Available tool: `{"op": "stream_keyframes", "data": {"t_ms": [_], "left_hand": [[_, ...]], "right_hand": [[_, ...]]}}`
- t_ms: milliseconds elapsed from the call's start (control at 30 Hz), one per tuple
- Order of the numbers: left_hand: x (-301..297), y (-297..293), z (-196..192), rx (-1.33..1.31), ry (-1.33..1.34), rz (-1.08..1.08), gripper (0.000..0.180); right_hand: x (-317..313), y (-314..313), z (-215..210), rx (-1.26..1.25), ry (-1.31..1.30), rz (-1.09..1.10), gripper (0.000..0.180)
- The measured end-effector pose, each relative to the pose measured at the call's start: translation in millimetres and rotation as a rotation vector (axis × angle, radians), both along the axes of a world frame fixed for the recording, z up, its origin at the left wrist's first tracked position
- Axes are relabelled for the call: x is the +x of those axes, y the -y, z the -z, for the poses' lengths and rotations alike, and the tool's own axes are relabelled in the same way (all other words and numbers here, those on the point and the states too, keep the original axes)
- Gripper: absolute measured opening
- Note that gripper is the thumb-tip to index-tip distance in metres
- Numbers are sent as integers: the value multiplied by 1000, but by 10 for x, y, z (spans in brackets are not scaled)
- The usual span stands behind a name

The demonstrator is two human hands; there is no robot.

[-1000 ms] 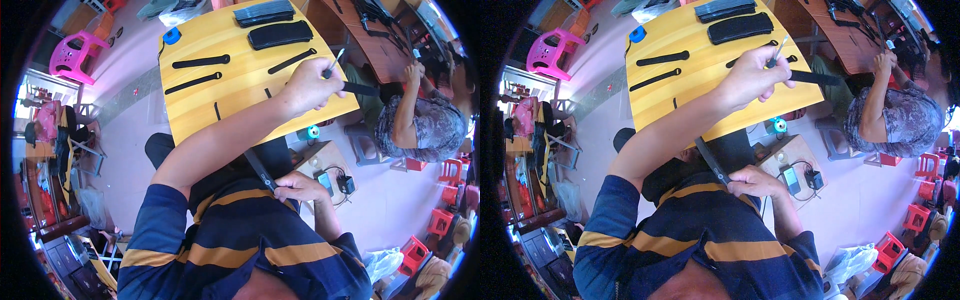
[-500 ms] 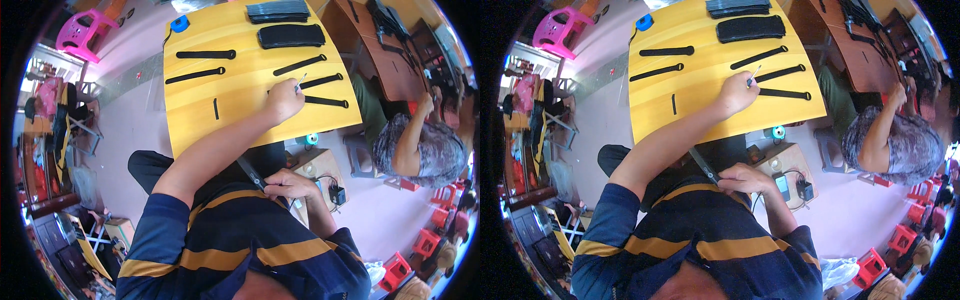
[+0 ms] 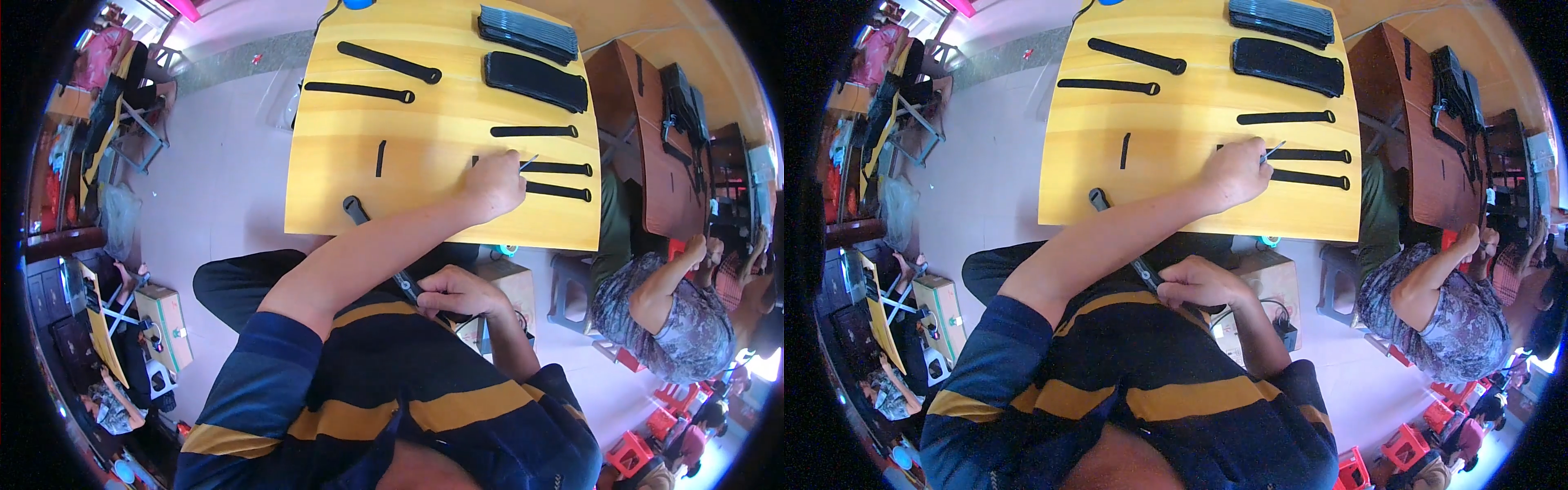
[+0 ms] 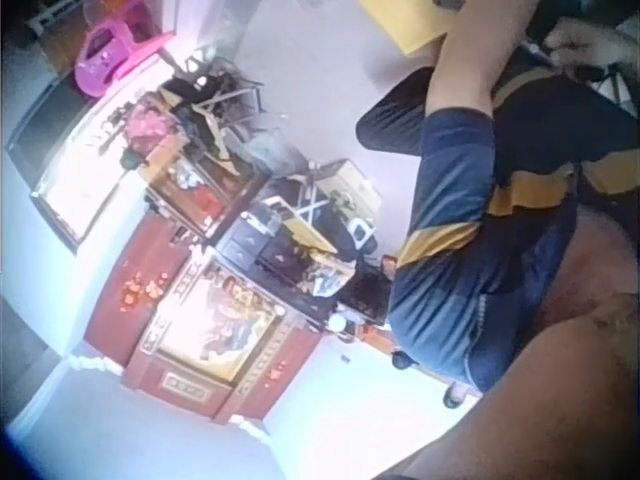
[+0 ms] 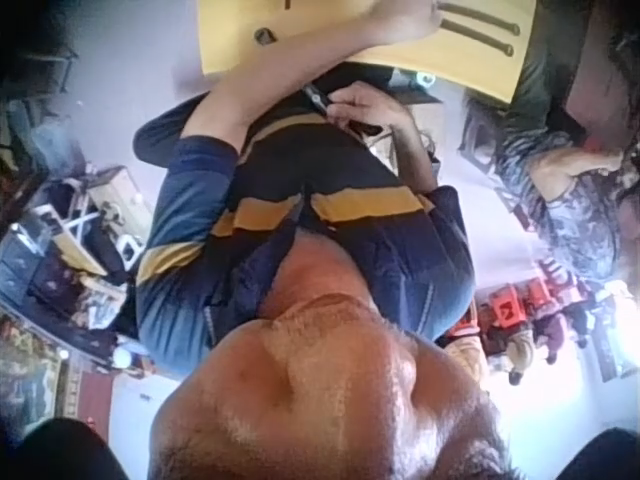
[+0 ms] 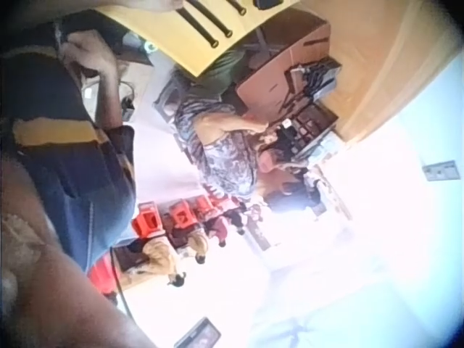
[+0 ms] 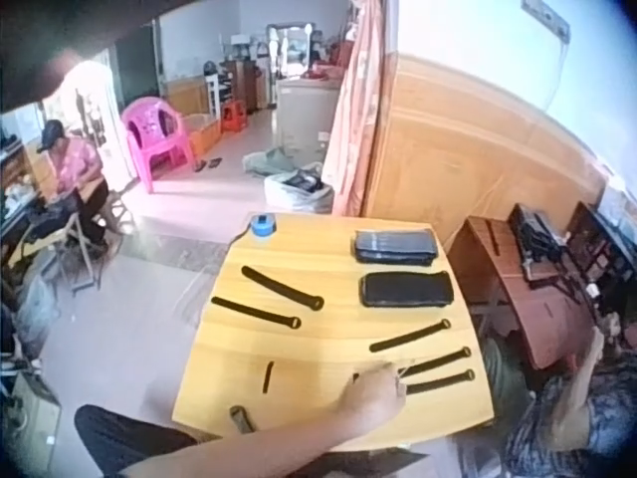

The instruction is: Assembling and inspecting black velcro or elastic gear straps at a workbench, attaching plastic components.

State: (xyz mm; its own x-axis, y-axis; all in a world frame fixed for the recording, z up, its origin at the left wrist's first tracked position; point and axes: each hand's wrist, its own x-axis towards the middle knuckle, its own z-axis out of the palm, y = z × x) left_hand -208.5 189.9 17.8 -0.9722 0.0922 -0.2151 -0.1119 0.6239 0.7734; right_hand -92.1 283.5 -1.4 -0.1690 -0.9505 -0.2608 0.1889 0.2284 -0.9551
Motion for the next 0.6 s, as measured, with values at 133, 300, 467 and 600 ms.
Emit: {"op": "stream_keyframes", "data": {"t_ms": [133,300,467,600], "left_hand": [[47,6,-99,-23,-151,102,28],[97,110,-267,-150,-158,220,32],[329,574,-488,-171,-214,269,27],[806,1407,-704,-56,-240,170,30]], "right_hand": [[29,57,30,24,-70,7,35],[196,197,-26,49,-100,68,35],[367,340,-116,37,-102,208,32],[443,494,-179,27,-41,324,27]]}}
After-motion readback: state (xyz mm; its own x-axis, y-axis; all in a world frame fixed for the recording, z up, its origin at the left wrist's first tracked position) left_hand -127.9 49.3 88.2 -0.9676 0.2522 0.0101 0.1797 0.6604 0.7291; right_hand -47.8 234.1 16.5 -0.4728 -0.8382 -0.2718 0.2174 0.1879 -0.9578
